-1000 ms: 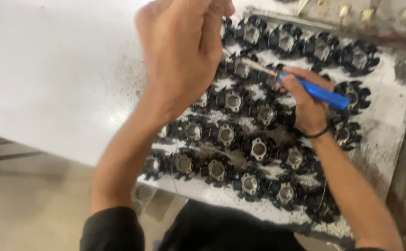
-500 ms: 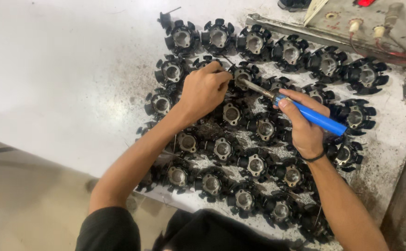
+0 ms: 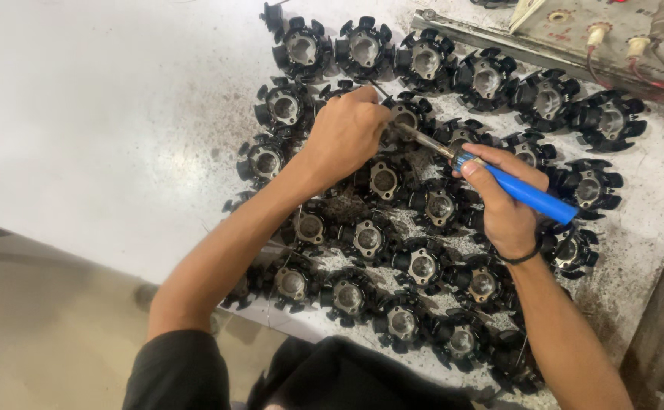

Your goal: The person solders wire leads onto black plastic fan-like rotor components arranged in rows on a workbench. They hold each component steady with one hand while applying a soldering iron with the other, then set the finished part aside and move to the next one.

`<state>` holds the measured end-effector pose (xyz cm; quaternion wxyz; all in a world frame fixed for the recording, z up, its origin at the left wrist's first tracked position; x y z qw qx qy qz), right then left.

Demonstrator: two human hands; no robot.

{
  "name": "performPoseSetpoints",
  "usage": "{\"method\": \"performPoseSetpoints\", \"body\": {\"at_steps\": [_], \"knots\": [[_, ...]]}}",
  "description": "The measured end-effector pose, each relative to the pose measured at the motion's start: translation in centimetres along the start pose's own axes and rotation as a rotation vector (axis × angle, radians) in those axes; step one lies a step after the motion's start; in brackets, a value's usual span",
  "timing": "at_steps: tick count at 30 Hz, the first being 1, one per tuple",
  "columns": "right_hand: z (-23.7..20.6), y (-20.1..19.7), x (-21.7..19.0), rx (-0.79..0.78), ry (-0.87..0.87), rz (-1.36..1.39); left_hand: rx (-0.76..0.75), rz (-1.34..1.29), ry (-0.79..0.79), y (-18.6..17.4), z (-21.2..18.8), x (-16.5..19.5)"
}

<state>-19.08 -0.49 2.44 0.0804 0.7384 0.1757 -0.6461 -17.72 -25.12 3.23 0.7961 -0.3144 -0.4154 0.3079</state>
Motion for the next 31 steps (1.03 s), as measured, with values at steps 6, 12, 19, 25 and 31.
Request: {"method": "performPoseSetpoints", "body": {"at_steps": [6,12,19,25,31], "knots": [[0.0,0.0,-0.4,0.037,-0.012,-0.007,0.052,-0.052,0.000,-0.1,0.3,-0.4],[-0.1,-0.6,0.2,0.106,-0.025,-0.082,0.016,0.012,0.008,0.0,-0.1,0.3],[0.2,-0.4,0.5,0.080,0.015,0.050,0.015,0.015,-0.009,-0.1,-0.2,0.1],[0.3,-0.2,0.7,0.024,0.023,0.107,0.053,-0.032,0.014,0.3,0.0,0.0],[1.2,-2.8,-2.0,0.033,-0.179,0.113,-0.233,0.085,-0.058,-0.3,0.3,1.0]]}}
Point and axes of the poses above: each hand's wrist, its own z-axis towards the middle knuckle, its own y-axis out of the palm, x = y × z, the point moved 6 cm from there along z, towards the middle knuckle, and after that the axes turned 13 degrees about y, right-handed, at the moved point
